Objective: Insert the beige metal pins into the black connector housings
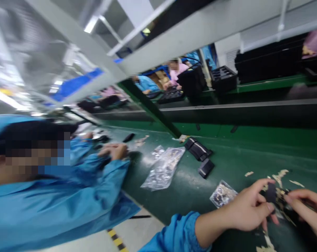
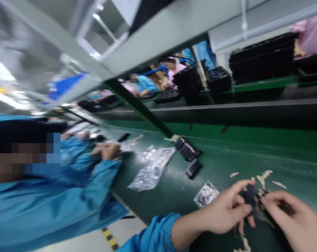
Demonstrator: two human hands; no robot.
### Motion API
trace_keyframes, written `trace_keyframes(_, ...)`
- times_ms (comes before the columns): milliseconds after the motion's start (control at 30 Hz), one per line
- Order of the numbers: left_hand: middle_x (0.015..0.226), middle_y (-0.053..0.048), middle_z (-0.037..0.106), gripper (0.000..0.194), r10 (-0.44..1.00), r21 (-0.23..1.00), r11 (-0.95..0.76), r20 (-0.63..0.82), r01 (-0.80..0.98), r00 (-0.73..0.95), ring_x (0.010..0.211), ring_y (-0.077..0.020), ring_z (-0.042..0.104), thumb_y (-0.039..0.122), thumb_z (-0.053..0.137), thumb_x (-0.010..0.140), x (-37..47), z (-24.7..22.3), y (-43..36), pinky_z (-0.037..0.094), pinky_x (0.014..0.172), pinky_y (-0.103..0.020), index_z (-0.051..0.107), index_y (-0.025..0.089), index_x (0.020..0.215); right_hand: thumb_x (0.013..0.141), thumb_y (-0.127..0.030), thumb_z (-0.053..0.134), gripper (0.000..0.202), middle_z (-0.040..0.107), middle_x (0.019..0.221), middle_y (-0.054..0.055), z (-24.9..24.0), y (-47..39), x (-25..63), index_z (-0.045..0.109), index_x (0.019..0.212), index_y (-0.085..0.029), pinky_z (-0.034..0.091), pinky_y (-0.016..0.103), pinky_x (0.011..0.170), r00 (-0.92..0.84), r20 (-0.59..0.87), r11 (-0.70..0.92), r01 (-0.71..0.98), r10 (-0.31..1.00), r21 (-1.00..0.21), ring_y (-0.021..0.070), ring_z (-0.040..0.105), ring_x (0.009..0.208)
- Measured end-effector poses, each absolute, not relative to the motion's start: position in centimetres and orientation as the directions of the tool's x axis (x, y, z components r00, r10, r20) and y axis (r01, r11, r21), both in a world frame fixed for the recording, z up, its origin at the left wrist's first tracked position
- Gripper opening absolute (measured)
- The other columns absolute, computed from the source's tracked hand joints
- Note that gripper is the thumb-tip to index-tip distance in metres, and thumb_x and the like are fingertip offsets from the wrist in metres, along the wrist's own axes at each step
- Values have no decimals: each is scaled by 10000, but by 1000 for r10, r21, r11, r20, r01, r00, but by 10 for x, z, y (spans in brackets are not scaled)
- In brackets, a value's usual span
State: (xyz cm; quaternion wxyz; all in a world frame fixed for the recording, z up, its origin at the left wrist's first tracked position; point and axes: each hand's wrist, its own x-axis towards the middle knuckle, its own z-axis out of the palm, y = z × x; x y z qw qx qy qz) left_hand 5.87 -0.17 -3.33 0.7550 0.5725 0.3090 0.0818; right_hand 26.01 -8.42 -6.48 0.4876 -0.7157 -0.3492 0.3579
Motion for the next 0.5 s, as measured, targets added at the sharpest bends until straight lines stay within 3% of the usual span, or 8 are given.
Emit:
trace_keyframes(67, 790, -3, 700, 617, 520, 925, 287, -368, 248, 771, 455, -96, 578, 271, 609, 976, 58, -29, -6, 463, 456, -172, 377, 245, 1547, 656, -426, 822, 220, 751, 668, 58, -41, -81, 252, 791, 677, -210, 550, 266, 531, 449, -190, -269, 117, 873, -956, 216, 676, 575)
trace_keyframes(267, 837, -22, 718, 588, 553, 948, 182, -317, 260, 770, 596, -134, 631, 340, 544, 1032, 55, -20, -4, 500, 607, -235, 344, 237, 1575, 669, -360, 789, 191, 658, 574, 13, -16, -64, 236, 714, 671, -185, 470, 245, 481, 447, -250, -231, -97, 859, -968, 143, 564, 501)
trace_keyframes(500, 814, -17, 720, 606, 577, 944, 154, -327, 293, 749, 604, -150, 622, 350, 504, 1034, 58, -13, -4, 485, 625, -270, 307, 214, 1590, 692, -277, 759, 113, 659, 605, -3, -11, -70, 232, 688, 659, -194, 482, 259, 555, 449, -211, -189, -95, 868, -977, 136, 560, 548)
